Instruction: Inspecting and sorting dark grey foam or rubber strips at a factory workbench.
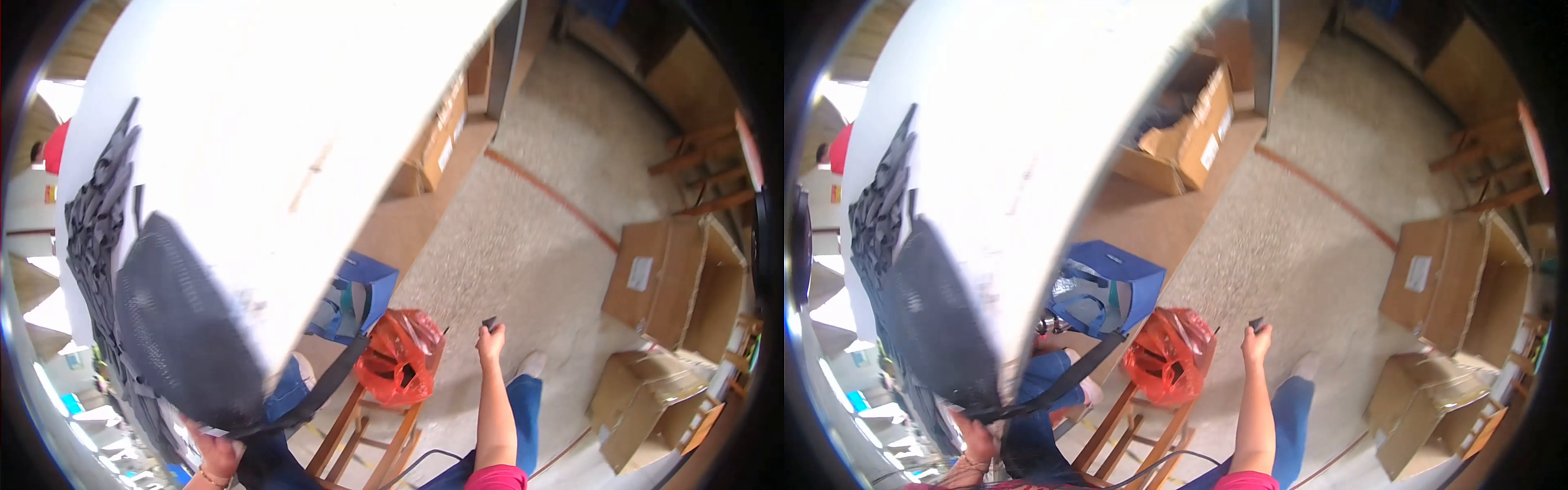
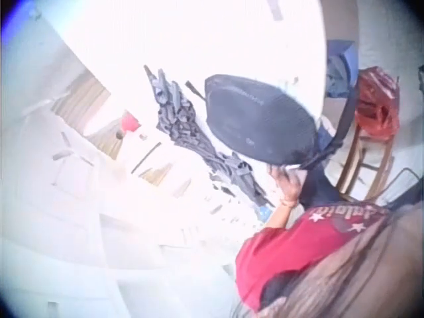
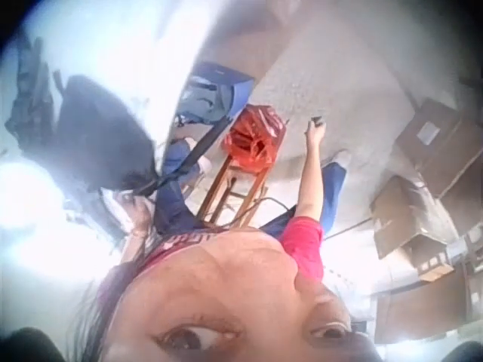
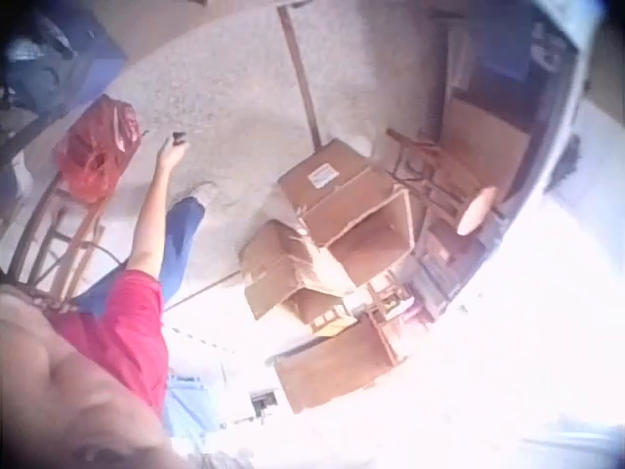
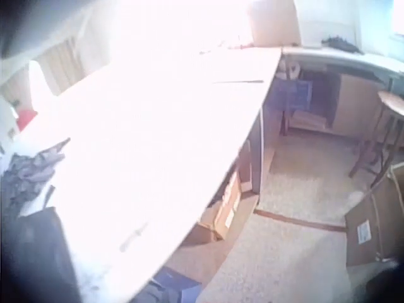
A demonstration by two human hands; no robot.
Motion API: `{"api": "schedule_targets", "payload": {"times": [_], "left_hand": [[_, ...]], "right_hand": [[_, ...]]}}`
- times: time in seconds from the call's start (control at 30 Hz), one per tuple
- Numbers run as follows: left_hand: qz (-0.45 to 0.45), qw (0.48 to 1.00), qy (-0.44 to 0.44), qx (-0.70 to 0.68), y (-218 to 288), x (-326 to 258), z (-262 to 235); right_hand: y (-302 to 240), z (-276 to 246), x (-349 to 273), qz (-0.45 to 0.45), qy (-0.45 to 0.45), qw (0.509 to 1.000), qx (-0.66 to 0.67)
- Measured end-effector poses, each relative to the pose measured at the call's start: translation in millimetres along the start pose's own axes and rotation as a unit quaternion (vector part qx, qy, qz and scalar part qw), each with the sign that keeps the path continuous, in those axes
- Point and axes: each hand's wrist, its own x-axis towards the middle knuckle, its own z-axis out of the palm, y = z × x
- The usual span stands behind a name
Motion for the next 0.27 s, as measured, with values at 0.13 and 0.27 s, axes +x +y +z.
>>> {"api": "schedule_targets", "payload": {"times": [0.13, 0.27], "left_hand": [[-0.013, 0.985, 0.055, -0.162, 82.4, 96.5, -61.1], [0.028, 0.982, 0.052, -0.177, 78.2, 106.9, -67.8]], "right_hand": [[-287.5, -62.9, -33.5, -0.061, -0.156, 0.969, 0.180], [-512.5, -138.0, -87.6, -0.255, -0.173, 0.936, 0.172]]}}
